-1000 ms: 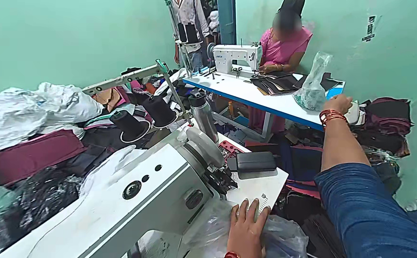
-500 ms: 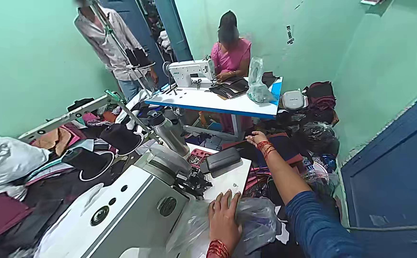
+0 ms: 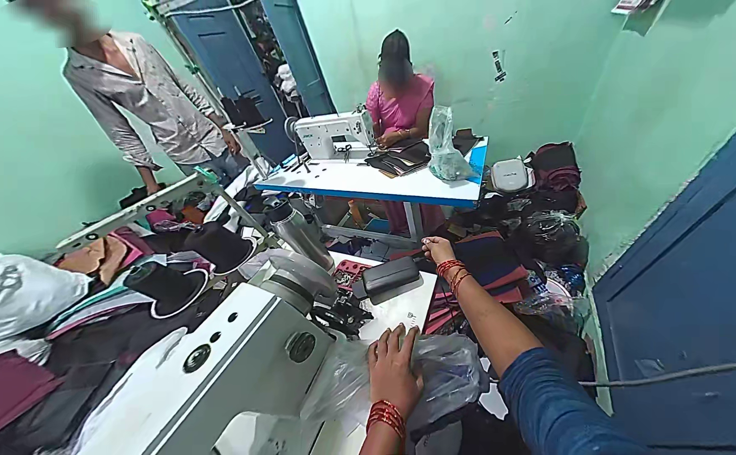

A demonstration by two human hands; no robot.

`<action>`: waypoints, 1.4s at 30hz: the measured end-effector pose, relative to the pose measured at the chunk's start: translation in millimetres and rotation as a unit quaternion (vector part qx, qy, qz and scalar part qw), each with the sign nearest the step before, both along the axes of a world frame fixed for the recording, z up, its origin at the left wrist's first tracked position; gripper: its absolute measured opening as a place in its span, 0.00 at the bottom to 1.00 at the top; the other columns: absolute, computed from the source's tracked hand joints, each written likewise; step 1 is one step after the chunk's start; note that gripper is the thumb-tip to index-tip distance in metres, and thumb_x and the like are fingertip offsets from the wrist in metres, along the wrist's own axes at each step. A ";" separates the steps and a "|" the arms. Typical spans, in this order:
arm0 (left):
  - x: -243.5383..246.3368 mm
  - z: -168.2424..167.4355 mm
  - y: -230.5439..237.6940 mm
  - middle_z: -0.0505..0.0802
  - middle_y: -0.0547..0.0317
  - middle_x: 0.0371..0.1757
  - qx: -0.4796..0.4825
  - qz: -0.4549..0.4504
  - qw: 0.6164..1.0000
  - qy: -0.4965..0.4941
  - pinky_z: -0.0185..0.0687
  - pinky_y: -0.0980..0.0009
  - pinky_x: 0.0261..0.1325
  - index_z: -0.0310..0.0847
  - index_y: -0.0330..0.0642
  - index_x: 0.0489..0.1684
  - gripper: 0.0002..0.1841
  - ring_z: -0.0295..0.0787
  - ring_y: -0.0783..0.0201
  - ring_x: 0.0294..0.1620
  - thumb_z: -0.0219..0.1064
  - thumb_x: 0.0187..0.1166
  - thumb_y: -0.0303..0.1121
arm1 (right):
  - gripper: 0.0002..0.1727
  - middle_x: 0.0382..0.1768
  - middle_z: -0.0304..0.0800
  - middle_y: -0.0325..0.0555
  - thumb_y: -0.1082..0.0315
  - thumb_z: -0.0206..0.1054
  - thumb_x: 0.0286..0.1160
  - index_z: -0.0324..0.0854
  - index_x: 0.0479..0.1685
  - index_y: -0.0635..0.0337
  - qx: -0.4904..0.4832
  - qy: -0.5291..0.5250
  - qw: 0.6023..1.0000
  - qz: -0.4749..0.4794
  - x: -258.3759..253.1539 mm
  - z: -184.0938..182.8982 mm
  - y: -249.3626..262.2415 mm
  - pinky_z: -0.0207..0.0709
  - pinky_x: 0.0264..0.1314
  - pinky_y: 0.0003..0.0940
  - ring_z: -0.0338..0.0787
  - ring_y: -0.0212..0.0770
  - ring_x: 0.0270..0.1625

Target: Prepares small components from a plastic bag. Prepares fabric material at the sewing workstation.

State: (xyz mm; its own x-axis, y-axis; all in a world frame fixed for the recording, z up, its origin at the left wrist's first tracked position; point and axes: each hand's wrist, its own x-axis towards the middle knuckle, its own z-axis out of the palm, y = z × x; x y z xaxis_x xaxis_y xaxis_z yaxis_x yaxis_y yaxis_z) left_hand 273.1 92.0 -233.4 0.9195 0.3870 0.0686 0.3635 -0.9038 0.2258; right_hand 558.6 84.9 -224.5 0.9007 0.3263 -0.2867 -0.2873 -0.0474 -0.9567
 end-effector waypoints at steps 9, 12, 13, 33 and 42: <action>0.5 4.2 0.9 0.79 0.51 0.84 -0.047 0.004 0.998 0.038 0.56 0.35 0.85 0.78 0.59 0.81 0.36 0.67 0.41 0.87 0.78 0.65 0.40 | 0.19 0.57 0.87 0.66 0.69 0.50 0.93 0.76 0.69 0.74 -0.034 -0.108 0.994 -0.001 -7.9 -8.1 16.3 0.82 0.61 0.42 0.91 0.49 0.54; 1.3 6.3 2.7 0.78 0.52 0.85 -0.055 0.004 0.998 0.044 0.54 0.36 0.86 0.76 0.61 0.83 0.36 0.66 0.42 0.88 0.76 0.68 0.41 | 0.19 0.58 0.86 0.66 0.69 0.50 0.94 0.75 0.70 0.75 -0.016 -0.088 0.996 -0.012 -9.1 -8.9 16.0 0.82 0.60 0.38 0.90 0.46 0.52; 1.9 8.0 2.4 0.77 0.53 0.86 -0.058 0.004 0.997 0.056 0.53 0.37 0.87 0.74 0.61 0.84 0.36 0.65 0.43 0.89 0.76 0.69 0.41 | 0.19 0.57 0.86 0.65 0.69 0.50 0.94 0.76 0.69 0.75 -0.018 -0.087 0.996 -0.019 -8.5 -11.2 15.2 0.81 0.58 0.38 0.89 0.45 0.50; 1.9 7.7 1.3 0.77 0.53 0.85 -0.051 0.012 0.997 0.060 0.54 0.39 0.87 0.75 0.60 0.84 0.36 0.65 0.44 0.89 0.76 0.69 0.42 | 0.20 0.64 0.87 0.68 0.68 0.48 0.94 0.79 0.69 0.72 -0.155 -0.206 0.965 0.056 -9.8 -12.8 13.6 0.74 0.75 0.54 0.88 0.59 0.67; 0.4 2.8 1.2 0.81 0.50 0.82 -0.061 0.005 0.998 0.014 0.58 0.37 0.85 0.79 0.57 0.80 0.33 0.68 0.42 0.86 0.78 0.68 0.40 | 0.16 0.60 0.89 0.70 0.73 0.54 0.90 0.82 0.65 0.73 -0.140 -0.205 0.967 0.056 -12.6 -14.9 13.7 0.73 0.74 0.59 0.88 0.63 0.65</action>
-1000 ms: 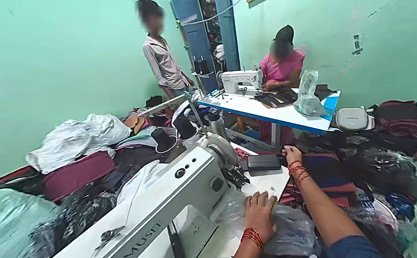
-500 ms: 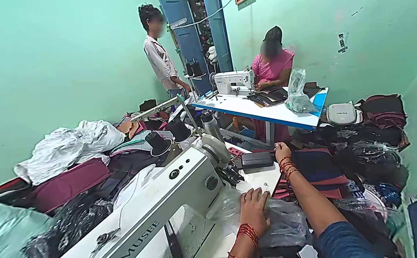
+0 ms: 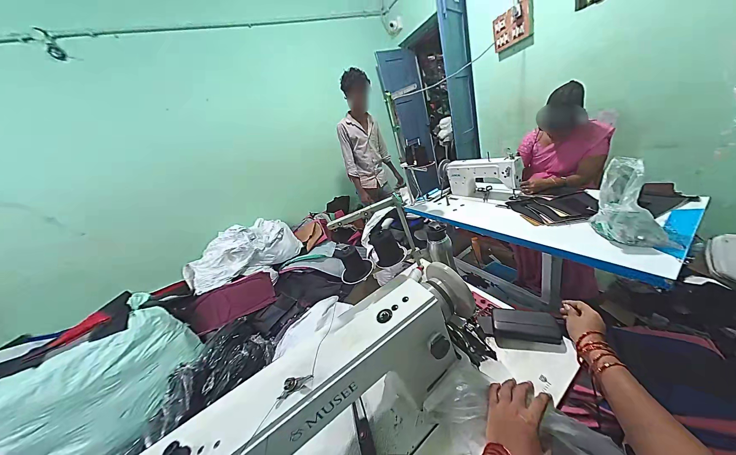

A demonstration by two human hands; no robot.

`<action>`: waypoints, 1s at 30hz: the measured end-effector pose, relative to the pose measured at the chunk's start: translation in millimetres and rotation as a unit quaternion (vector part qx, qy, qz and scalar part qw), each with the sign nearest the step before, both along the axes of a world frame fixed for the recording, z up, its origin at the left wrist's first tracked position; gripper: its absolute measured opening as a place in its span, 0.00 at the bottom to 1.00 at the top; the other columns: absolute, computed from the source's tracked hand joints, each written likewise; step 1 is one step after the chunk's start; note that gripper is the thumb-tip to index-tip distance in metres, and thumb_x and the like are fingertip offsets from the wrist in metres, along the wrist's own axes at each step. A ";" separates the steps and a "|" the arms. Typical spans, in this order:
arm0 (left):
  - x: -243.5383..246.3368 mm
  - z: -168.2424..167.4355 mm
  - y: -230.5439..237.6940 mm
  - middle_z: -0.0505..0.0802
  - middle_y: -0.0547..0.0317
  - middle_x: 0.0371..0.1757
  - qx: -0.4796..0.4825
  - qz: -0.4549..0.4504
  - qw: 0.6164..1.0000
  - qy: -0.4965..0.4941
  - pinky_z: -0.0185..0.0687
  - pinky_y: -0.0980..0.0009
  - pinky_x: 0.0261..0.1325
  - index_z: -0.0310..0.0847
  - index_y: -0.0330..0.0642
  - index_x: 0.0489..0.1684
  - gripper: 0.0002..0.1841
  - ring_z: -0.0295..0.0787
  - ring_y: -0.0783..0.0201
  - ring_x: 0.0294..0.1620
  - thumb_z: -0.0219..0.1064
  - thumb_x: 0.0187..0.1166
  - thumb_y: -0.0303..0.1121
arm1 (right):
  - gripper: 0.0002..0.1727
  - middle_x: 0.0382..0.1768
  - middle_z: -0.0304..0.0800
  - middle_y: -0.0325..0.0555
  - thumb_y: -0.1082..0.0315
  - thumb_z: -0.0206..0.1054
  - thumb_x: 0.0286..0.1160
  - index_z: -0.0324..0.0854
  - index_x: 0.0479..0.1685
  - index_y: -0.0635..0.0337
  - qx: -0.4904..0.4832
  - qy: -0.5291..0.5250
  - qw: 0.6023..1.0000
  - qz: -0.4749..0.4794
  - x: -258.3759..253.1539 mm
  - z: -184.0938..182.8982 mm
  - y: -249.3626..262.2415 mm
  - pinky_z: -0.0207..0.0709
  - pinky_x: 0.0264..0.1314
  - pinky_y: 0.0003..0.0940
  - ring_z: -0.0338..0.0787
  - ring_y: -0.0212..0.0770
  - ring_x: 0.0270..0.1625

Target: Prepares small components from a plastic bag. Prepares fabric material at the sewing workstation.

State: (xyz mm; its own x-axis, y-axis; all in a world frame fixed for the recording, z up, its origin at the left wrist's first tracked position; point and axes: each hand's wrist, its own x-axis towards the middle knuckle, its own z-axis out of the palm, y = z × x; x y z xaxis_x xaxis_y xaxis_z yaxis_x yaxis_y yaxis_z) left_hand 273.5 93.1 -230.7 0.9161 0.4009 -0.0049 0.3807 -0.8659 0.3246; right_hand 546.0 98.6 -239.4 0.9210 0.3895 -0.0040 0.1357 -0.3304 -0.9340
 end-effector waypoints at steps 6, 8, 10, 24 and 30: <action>-0.8 -6.8 0.3 0.83 0.50 0.80 0.006 0.001 1.000 -0.025 0.60 0.37 0.85 0.80 0.56 0.79 0.33 0.70 0.42 0.85 0.78 0.68 0.39 | 0.17 0.61 0.88 0.71 0.75 0.56 0.89 0.80 0.67 0.74 0.016 0.006 1.000 0.001 0.5 -4.7 0.3 0.73 0.73 0.58 0.87 0.63 0.65; -0.2 -6.7 0.8 0.83 0.50 0.80 0.004 0.000 1.000 -0.026 0.61 0.37 0.84 0.80 0.56 0.79 0.33 0.71 0.41 0.85 0.79 0.67 0.39 | 0.17 0.60 0.88 0.72 0.75 0.58 0.87 0.80 0.68 0.75 0.027 0.006 1.000 -0.004 0.7 -6.2 0.4 0.74 0.73 0.58 0.88 0.63 0.64; 0.3 -6.8 1.3 0.83 0.50 0.80 0.007 -0.001 1.000 -0.027 0.62 0.37 0.84 0.79 0.55 0.79 0.34 0.71 0.42 0.84 0.79 0.66 0.38 | 0.16 0.59 0.87 0.73 0.76 0.59 0.86 0.80 0.66 0.75 0.030 -0.004 1.000 -0.006 1.8 -8.0 0.5 0.74 0.71 0.59 0.87 0.65 0.62; 0.2 -4.5 0.0 0.83 0.48 0.80 -0.008 -0.001 1.000 -0.030 0.61 0.35 0.83 0.79 0.54 0.79 0.34 0.71 0.41 0.85 0.79 0.67 0.37 | 0.20 0.54 0.87 0.74 0.65 0.60 0.90 0.78 0.62 0.79 0.038 -0.007 0.999 -0.020 2.8 -10.5 0.3 0.75 0.67 0.60 0.88 0.65 0.57; 0.0 -5.2 1.2 0.82 0.48 0.80 -0.012 -0.003 0.999 -0.030 0.61 0.35 0.84 0.80 0.54 0.79 0.36 0.71 0.40 0.85 0.81 0.63 0.35 | 0.19 0.52 0.87 0.77 0.65 0.66 0.86 0.82 0.56 0.78 0.026 -0.029 0.999 -0.023 2.3 -9.2 -1.1 0.71 0.67 0.65 0.86 0.69 0.58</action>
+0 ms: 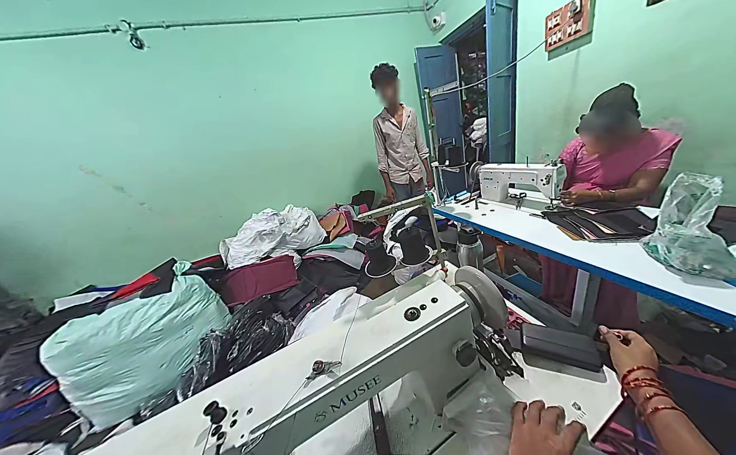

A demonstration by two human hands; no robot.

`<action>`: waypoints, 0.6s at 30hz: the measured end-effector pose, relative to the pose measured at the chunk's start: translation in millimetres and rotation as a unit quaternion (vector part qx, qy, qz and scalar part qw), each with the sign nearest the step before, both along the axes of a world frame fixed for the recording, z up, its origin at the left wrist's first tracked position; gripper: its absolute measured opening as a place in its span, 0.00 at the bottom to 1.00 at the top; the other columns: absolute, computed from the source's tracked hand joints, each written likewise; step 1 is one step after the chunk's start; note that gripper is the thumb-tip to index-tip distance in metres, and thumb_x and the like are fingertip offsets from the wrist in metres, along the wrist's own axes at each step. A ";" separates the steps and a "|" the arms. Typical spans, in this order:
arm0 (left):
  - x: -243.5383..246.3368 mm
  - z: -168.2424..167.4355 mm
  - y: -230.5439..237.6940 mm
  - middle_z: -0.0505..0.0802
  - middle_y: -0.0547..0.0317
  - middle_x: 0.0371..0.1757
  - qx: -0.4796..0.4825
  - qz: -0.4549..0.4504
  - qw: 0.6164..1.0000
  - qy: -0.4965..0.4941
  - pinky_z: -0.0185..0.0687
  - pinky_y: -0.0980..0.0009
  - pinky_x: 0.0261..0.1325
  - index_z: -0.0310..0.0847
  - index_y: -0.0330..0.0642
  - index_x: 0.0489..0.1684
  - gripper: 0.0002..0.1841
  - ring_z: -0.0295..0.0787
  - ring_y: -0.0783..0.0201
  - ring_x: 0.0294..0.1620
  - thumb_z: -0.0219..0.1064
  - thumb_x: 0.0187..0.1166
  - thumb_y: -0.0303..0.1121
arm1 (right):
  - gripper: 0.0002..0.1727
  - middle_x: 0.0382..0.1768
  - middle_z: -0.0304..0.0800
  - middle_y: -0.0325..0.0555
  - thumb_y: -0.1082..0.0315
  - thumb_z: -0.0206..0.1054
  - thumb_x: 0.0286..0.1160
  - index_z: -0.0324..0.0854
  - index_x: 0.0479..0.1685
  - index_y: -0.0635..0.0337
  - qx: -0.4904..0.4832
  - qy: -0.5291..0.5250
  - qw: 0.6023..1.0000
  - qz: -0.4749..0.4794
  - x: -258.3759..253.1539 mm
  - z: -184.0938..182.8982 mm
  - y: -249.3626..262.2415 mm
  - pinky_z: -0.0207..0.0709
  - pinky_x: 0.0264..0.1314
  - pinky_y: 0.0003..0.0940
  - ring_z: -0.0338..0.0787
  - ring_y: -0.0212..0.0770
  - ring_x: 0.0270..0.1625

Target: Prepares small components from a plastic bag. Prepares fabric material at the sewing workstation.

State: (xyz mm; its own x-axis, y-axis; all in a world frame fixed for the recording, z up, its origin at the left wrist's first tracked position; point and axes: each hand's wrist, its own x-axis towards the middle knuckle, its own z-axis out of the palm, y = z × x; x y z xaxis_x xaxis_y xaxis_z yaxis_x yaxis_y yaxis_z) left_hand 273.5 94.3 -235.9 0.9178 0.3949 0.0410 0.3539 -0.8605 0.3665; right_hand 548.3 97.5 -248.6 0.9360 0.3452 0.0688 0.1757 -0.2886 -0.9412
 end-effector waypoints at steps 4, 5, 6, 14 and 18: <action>0.3 0.2 0.0 0.83 0.49 0.80 0.002 -0.001 1.000 -0.001 0.61 0.36 0.83 0.80 0.55 0.79 0.35 0.71 0.41 0.84 0.81 0.64 0.36 | 0.16 0.50 0.88 0.74 0.68 0.68 0.84 0.83 0.54 0.78 0.004 0.004 1.000 0.000 -3.0 2.4 -0.3 0.73 0.66 0.64 0.87 0.67 0.56; 0.5 1.0 0.1 0.82 0.49 0.80 0.001 0.000 1.000 0.003 0.61 0.36 0.84 0.80 0.55 0.79 0.35 0.71 0.41 0.85 0.80 0.64 0.37 | 0.16 0.50 0.88 0.75 0.68 0.68 0.83 0.83 0.54 0.78 0.003 0.003 1.000 0.001 -2.7 2.7 -0.1 0.73 0.66 0.64 0.87 0.67 0.56; 0.4 1.3 0.0 0.82 0.49 0.80 0.002 -0.001 1.000 0.004 0.61 0.36 0.83 0.80 0.55 0.79 0.35 0.71 0.41 0.85 0.80 0.64 0.37 | 0.16 0.49 0.88 0.75 0.69 0.68 0.83 0.82 0.54 0.78 0.000 0.001 1.000 0.002 -2.1 2.5 0.0 0.73 0.66 0.64 0.87 0.67 0.56; -0.8 0.4 -1.3 0.84 0.49 0.78 0.009 0.001 1.000 -0.011 0.63 0.36 0.82 0.81 0.54 0.77 0.35 0.72 0.40 0.84 0.81 0.63 0.35 | 0.14 0.48 0.88 0.74 0.74 0.72 0.77 0.82 0.53 0.78 -0.006 -0.001 1.000 0.003 -3.5 3.1 -0.4 0.73 0.64 0.64 0.87 0.67 0.54; -1.2 -1.1 -1.0 0.84 0.49 0.78 0.008 -0.001 1.000 -0.014 0.63 0.35 0.82 0.81 0.55 0.77 0.35 0.72 0.40 0.84 0.81 0.62 0.35 | 0.16 0.52 0.86 0.74 0.75 0.69 0.79 0.79 0.61 0.77 0.016 0.016 1.000 -0.004 -2.9 1.2 0.8 0.77 0.62 0.60 0.88 0.64 0.53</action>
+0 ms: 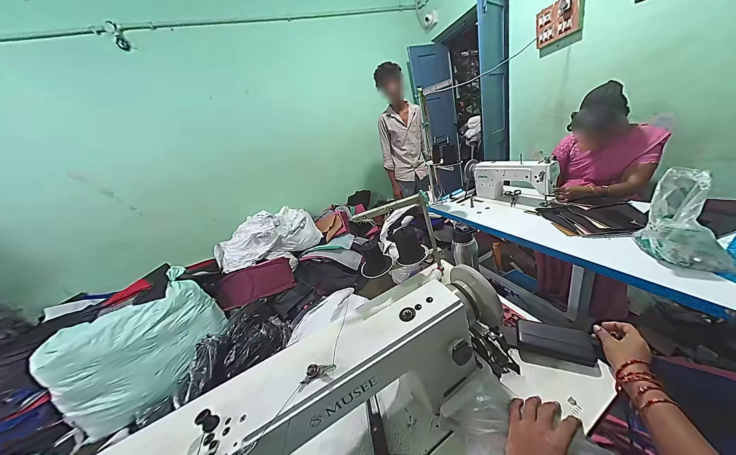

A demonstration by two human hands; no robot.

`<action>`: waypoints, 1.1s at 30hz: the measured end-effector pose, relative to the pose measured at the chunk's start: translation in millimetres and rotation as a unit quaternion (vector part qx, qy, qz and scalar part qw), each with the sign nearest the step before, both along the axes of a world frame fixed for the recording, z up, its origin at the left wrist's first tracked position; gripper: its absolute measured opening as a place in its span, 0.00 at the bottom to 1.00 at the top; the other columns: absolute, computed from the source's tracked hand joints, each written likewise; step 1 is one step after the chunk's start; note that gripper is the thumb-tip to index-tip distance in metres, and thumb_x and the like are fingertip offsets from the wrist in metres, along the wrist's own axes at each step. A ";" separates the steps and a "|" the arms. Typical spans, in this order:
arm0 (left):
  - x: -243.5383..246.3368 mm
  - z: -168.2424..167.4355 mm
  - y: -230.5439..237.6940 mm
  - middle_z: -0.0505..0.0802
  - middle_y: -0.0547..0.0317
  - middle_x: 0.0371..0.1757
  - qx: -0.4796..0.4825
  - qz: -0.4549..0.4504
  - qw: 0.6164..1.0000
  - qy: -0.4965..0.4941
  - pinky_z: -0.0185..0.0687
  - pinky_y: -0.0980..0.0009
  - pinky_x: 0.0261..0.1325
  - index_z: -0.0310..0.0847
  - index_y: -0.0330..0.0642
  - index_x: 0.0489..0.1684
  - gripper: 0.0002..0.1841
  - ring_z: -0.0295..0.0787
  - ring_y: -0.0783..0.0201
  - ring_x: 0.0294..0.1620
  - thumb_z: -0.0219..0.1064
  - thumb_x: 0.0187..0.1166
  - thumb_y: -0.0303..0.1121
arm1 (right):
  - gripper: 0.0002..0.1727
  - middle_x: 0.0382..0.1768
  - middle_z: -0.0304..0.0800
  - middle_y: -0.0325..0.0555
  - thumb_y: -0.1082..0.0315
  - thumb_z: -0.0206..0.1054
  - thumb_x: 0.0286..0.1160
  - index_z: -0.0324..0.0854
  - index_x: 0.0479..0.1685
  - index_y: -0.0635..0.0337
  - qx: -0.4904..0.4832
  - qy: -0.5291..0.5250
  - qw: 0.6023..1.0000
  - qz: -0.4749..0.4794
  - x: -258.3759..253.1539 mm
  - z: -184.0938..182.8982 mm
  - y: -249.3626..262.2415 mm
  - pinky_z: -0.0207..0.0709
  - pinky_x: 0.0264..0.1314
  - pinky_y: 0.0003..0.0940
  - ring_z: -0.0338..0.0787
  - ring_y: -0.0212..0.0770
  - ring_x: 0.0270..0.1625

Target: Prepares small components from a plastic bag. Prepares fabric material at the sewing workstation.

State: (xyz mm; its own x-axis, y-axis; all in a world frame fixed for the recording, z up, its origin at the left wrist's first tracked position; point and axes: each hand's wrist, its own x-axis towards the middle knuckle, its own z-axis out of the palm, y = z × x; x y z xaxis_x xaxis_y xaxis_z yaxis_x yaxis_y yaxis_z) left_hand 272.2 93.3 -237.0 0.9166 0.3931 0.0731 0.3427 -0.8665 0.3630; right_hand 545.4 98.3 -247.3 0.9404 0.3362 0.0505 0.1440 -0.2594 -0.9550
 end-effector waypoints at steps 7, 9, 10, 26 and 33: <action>1.4 -0.2 -1.4 0.84 0.49 0.79 -0.004 -0.001 1.000 0.004 0.61 0.35 0.83 0.81 0.55 0.78 0.34 0.72 0.40 0.84 0.81 0.64 0.36 | 0.13 0.54 0.87 0.75 0.74 0.63 0.85 0.81 0.59 0.76 -0.008 0.004 1.000 0.014 -0.4 2.1 -3.6 0.76 0.66 0.61 0.88 0.65 0.56; 0.0 0.1 1.4 0.83 0.49 0.80 -0.008 0.007 1.000 0.006 0.61 0.35 0.84 0.80 0.55 0.79 0.34 0.71 0.41 0.84 0.80 0.66 0.39 | 0.14 0.55 0.86 0.76 0.73 0.62 0.86 0.82 0.59 0.77 -0.005 -0.010 1.000 0.026 -2.7 3.0 0.9 0.75 0.66 0.63 0.87 0.67 0.58; -0.5 0.5 2.5 0.83 0.49 0.80 -0.007 0.010 1.000 0.004 0.61 0.35 0.84 0.81 0.55 0.78 0.33 0.71 0.41 0.84 0.80 0.67 0.39 | 0.15 0.56 0.86 0.76 0.72 0.61 0.87 0.81 0.59 0.77 -0.005 -0.020 0.999 0.033 -2.6 3.9 2.4 0.75 0.67 0.63 0.87 0.67 0.60; -2.7 5.0 -0.4 0.84 0.47 0.79 0.042 0.001 0.999 0.007 0.62 0.35 0.80 0.83 0.56 0.76 0.35 0.75 0.37 0.81 0.81 0.60 0.38 | 0.16 0.50 0.83 0.55 0.75 0.59 0.87 0.72 0.68 0.74 0.261 0.264 0.921 -0.118 59.1 12.0 -22.1 0.85 0.49 0.29 0.88 0.36 0.42; -3.3 0.5 -0.4 0.86 0.49 0.76 0.067 -0.001 0.998 -0.023 0.65 0.35 0.77 0.85 0.56 0.74 0.35 0.78 0.38 0.78 0.81 0.57 0.38 | 0.15 0.45 0.84 0.51 0.75 0.56 0.89 0.71 0.69 0.70 0.254 0.312 0.907 -0.129 74.2 -21.8 -28.1 0.84 0.44 0.28 0.88 0.34 0.38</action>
State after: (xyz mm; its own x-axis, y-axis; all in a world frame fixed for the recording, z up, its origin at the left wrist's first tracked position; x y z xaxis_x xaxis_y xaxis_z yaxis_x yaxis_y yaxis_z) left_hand 269.0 92.9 -236.5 0.9121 0.3750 0.1659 0.3264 -0.9088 0.2598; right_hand 619.6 70.1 -269.2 0.8833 0.1833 -0.4315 -0.4679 0.2877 -0.8356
